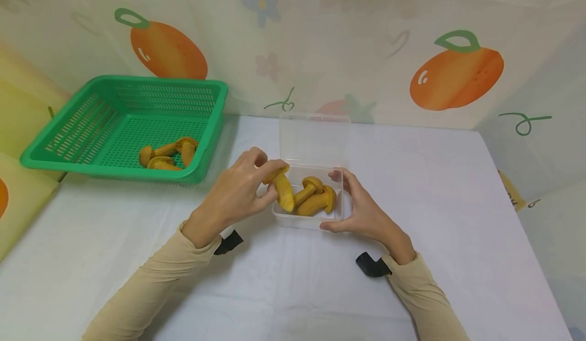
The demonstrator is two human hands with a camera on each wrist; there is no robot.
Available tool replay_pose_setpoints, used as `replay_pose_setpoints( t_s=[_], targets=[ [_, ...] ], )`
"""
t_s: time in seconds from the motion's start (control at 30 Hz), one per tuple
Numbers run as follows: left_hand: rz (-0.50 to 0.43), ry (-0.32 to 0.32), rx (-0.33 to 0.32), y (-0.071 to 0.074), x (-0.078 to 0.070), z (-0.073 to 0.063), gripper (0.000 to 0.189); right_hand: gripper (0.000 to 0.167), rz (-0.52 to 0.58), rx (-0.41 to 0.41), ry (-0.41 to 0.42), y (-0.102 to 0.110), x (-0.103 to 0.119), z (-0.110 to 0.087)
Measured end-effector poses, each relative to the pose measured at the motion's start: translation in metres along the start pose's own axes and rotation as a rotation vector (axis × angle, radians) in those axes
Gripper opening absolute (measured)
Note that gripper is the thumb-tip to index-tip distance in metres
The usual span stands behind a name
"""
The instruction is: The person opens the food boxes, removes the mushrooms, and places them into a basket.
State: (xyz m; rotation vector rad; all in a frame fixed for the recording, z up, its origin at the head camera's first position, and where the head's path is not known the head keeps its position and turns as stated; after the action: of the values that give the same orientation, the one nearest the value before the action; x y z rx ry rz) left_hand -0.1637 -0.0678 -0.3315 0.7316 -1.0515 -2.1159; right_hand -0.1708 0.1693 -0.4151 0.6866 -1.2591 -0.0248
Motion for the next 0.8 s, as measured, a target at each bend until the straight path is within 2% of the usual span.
replay_pose_setpoints(
  t_s=[0.07, 0.27, 0.4, 0.6, 0.8],
  targets=[
    [-0.065, 0.026, 0.035, -0.002, 0.002, -0.001, 0.033, 0.113, -0.001, -0.002, 0.007, 0.000, 0.000, 0.000],
    [-0.344, 0.114, 0.165, -0.008, 0.012, -0.002, 0.036, 0.114, -0.018, -0.008, 0.029, 0.000, 0.001, 0.000],
    [-0.393, 0.107, 0.199, -0.006, 0.015, -0.004, 0.040, 0.114, -0.018, -0.008, 0.036, -0.001, 0.001, 0.000],
    [-0.429, 0.103, 0.206, -0.004, 0.017, -0.007, 0.036, 0.113, -0.006, -0.004, 0.021, 0.000, 0.001, -0.001],
    [-0.490, 0.123, 0.131, 0.006, 0.024, -0.009, 0.034, 0.113, -0.004, -0.001, 0.017, -0.001, 0.000, 0.000]
  ],
)
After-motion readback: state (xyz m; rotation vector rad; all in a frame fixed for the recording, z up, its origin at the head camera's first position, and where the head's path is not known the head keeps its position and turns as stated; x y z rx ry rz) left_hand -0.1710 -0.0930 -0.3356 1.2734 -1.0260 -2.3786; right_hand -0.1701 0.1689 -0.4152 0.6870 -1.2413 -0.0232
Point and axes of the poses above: each hand's wrist, its own z-axis towards the middle knuckle, its own y-axis out of the back of the hand, x = y × z, the point moved 5 cm from there along z, towards the middle knuckle, and after that the axes turned 3 degrees about -x, right-handed, at the moved point
